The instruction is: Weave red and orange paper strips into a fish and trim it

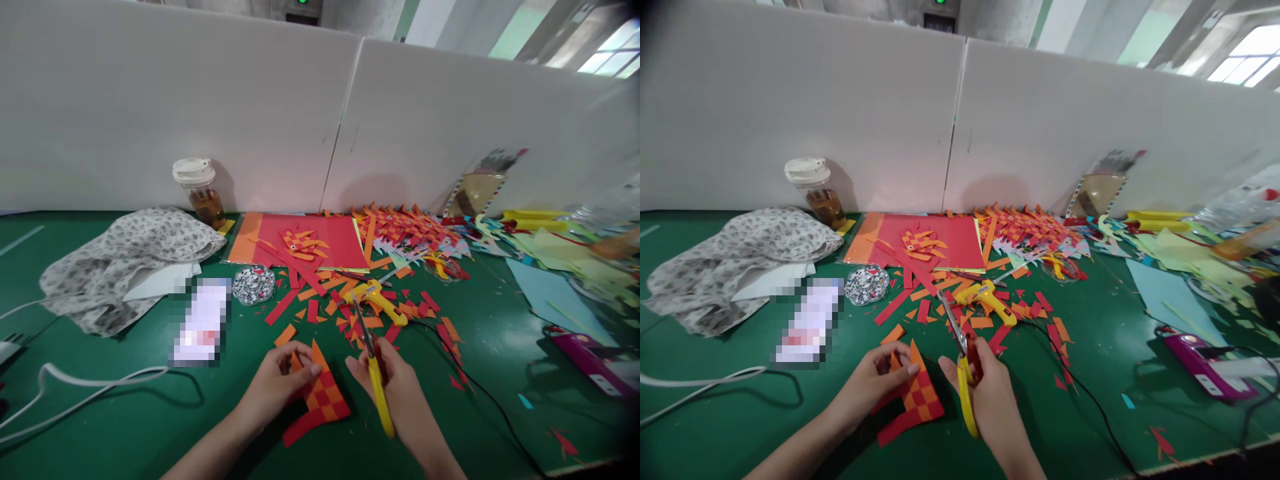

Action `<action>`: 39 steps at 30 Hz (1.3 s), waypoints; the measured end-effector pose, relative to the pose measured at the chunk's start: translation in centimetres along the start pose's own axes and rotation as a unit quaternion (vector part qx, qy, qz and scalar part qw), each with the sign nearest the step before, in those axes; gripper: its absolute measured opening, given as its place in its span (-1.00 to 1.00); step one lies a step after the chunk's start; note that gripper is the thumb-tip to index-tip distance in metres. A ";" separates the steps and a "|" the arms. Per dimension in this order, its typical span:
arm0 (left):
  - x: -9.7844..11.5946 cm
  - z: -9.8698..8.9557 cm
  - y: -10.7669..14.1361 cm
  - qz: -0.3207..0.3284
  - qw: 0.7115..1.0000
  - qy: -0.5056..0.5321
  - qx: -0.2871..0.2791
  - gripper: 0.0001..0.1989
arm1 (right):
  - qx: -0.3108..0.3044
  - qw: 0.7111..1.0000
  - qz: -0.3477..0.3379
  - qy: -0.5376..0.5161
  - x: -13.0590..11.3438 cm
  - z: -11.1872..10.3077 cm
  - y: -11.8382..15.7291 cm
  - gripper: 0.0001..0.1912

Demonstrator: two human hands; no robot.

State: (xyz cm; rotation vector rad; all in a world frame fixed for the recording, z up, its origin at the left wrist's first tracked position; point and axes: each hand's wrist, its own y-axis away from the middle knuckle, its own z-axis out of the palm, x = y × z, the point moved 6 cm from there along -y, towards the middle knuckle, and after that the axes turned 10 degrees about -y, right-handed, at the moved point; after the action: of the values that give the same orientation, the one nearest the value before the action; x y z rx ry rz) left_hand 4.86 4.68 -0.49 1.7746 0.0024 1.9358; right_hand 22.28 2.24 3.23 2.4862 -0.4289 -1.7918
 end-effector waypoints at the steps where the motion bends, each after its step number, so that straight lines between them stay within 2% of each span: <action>1: 0.0 -0.2 0.0 0.008 1.000 -0.001 0.012 -0.73 | 0.001 0.999 0.005 0.038 0.2 -0.3 0.4 -0.73; 6: 0.0 -0.6 0.0 0.002 0.999 0.019 0.040 -0.72 | 0.013 0.969 -0.005 0.247 0.8 -1.0 2.3 -0.71; 10: 0.0 -0.5 0.1 -0.009 0.999 0.037 0.035 -0.69 | 0.007 0.945 -0.027 0.326 1.0 -0.8 2.9 -0.67; 17: 0.4 -0.7 0.2 0.009 0.999 0.019 0.048 -0.72 | -0.006 0.927 -0.090 0.365 0.6 -1.0 2.9 -0.71; 25: -0.4 -0.1 0.1 -0.008 0.999 0.048 0.010 -0.68 | -0.036 0.939 -0.069 0.335 0.6 -0.5 3.1 -0.68; 32: -0.2 -0.1 0.2 0.000 0.999 0.050 0.005 -0.70 | -0.039 0.933 -0.108 0.341 0.2 -0.4 3.2 -0.69; 39: -0.5 0.1 0.2 -0.017 0.997 0.072 -0.008 -0.72 | -0.039 0.929 -0.111 0.351 0.4 -0.2 3.0 -0.69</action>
State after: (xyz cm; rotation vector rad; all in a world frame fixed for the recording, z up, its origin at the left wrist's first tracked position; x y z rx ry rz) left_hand 4.90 4.33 -0.85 1.6101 0.0672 2.0299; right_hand 21.97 -0.77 3.48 2.9570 -0.0273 -0.8107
